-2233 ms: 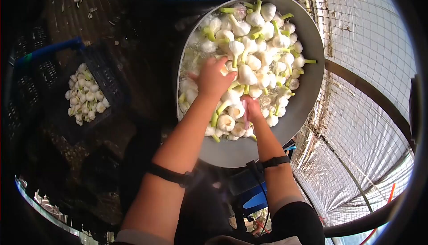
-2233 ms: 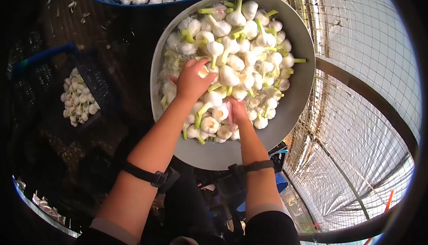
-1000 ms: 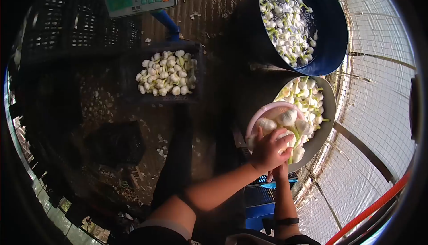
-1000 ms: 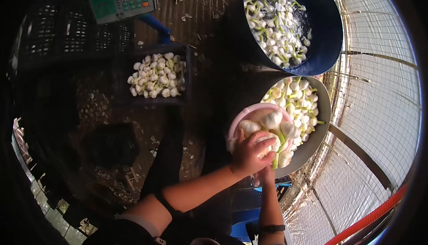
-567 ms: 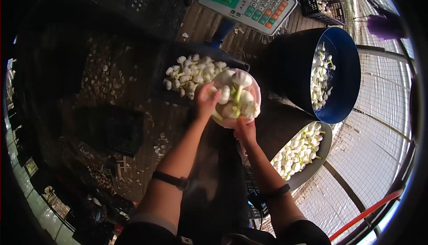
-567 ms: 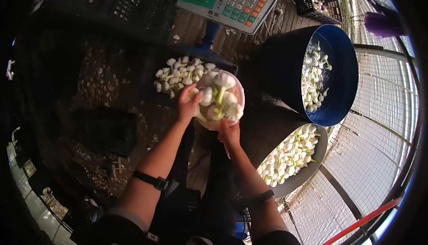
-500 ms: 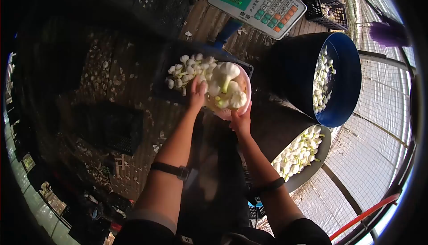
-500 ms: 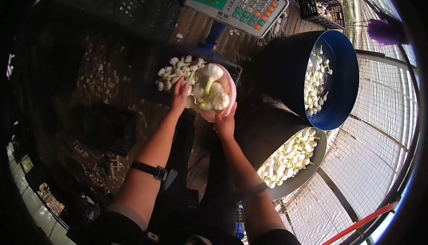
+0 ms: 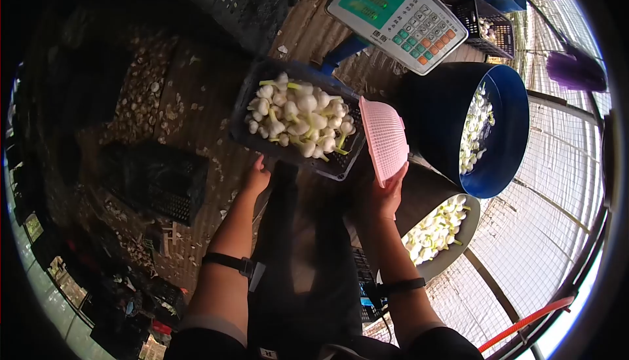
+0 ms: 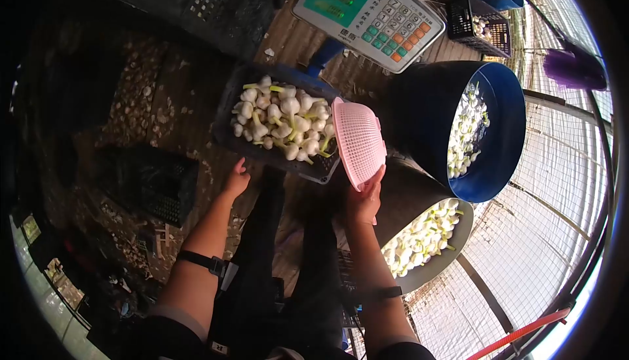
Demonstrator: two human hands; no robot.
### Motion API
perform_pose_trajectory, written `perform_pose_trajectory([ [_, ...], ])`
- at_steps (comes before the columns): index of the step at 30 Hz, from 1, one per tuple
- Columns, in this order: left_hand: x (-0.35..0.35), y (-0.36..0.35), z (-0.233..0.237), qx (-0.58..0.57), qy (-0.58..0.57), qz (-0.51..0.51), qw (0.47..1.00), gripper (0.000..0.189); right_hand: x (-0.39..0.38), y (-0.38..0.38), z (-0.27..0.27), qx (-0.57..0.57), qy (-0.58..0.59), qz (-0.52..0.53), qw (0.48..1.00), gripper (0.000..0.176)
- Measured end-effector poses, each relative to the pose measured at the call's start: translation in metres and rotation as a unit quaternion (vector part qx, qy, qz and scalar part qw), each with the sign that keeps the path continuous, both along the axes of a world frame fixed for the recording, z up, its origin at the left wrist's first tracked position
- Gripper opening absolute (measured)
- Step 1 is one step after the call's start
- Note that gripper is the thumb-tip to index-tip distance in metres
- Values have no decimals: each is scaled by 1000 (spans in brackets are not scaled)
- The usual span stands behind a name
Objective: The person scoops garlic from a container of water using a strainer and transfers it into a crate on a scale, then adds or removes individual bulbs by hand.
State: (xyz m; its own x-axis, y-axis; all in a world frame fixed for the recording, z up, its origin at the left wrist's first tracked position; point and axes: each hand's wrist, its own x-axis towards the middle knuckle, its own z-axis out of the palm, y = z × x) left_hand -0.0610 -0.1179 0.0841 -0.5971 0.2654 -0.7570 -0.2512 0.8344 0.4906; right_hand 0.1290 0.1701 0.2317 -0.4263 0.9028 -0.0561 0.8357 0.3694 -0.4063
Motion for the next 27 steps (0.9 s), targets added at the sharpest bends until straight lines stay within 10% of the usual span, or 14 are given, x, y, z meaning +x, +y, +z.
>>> perform_pose_trajectory([
  [8, 85, 66, 33, 85, -19, -82, 993, 50, 276, 21, 19, -113, 115, -241, 957, 50],
  [14, 158, 167, 83, 95, -85, -216, 968, 50, 379, -6, 73, -131, 22, -464, 876, 77],
  [16, 165, 195, 69, 130, 90, -250, 955, 51, 418, -16, 65, -204, -3, -537, 819, 86],
  [22, 70, 286, -24, 36, 331, -268, 904, 52, 483, -27, 26, -213, -57, -553, 803, 92],
  [24, 47, 318, -33, -53, 337, -317, 885, 51, 540, -44, -20, -97, -180, -374, 905, 88],
  [27, 31, 350, -57, -174, 326, -416, 831, 45, 501, -14, -32, -183, -211, -433, 857, 89],
])
